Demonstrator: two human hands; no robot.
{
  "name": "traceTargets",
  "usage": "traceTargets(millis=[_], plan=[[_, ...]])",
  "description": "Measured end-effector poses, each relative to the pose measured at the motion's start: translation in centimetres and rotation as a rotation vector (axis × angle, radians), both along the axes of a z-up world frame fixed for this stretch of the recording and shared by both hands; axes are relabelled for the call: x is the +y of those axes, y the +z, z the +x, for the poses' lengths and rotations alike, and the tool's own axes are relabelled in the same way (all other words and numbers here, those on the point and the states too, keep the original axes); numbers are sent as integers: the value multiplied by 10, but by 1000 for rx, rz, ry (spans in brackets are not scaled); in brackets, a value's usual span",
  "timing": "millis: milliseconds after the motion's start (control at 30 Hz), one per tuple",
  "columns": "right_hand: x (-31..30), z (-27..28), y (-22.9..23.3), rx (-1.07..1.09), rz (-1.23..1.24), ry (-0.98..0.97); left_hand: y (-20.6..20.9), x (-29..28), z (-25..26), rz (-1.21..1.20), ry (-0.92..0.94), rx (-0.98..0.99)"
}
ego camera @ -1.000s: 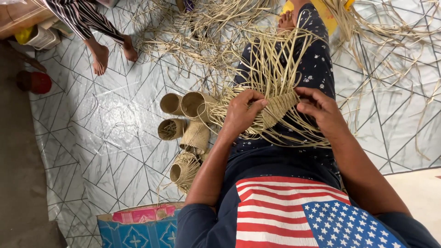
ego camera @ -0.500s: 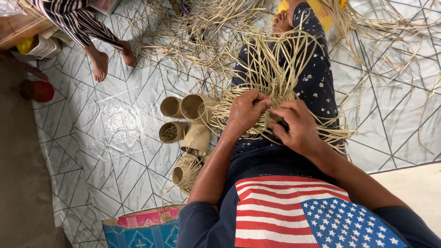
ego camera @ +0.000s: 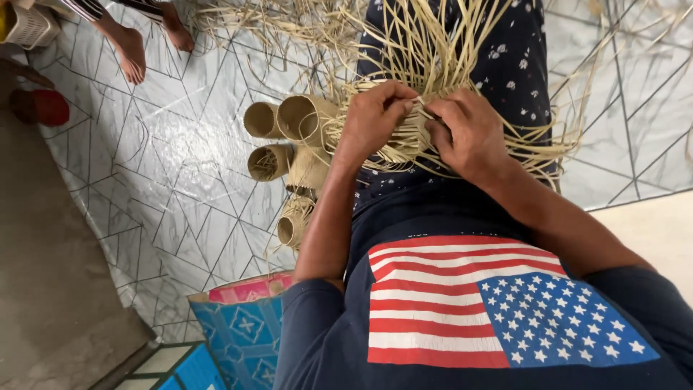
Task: Weaving the body of a basket using dried plant fibers by interlacing strands.
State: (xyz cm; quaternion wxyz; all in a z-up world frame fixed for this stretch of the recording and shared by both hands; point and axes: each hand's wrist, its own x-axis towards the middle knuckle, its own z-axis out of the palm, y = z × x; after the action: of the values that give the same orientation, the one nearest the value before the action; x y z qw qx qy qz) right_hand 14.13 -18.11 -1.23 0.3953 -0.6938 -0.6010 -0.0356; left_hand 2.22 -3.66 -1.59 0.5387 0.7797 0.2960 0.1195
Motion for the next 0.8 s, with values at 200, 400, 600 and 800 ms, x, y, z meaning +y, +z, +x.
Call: traceTargets(millis=[200,400,600,800], plan=[[-5,-3,0,32,-22,0,3,4,2,-49,10,-106],[-3,-8,5,-25,10,62,-3,6,3,-57,-16,-89],[-11,7,16,164,112,107,-14,-1,7,-67,25,-33],[5,40,29,436,32,75,23,-6,12,-219,12,13]])
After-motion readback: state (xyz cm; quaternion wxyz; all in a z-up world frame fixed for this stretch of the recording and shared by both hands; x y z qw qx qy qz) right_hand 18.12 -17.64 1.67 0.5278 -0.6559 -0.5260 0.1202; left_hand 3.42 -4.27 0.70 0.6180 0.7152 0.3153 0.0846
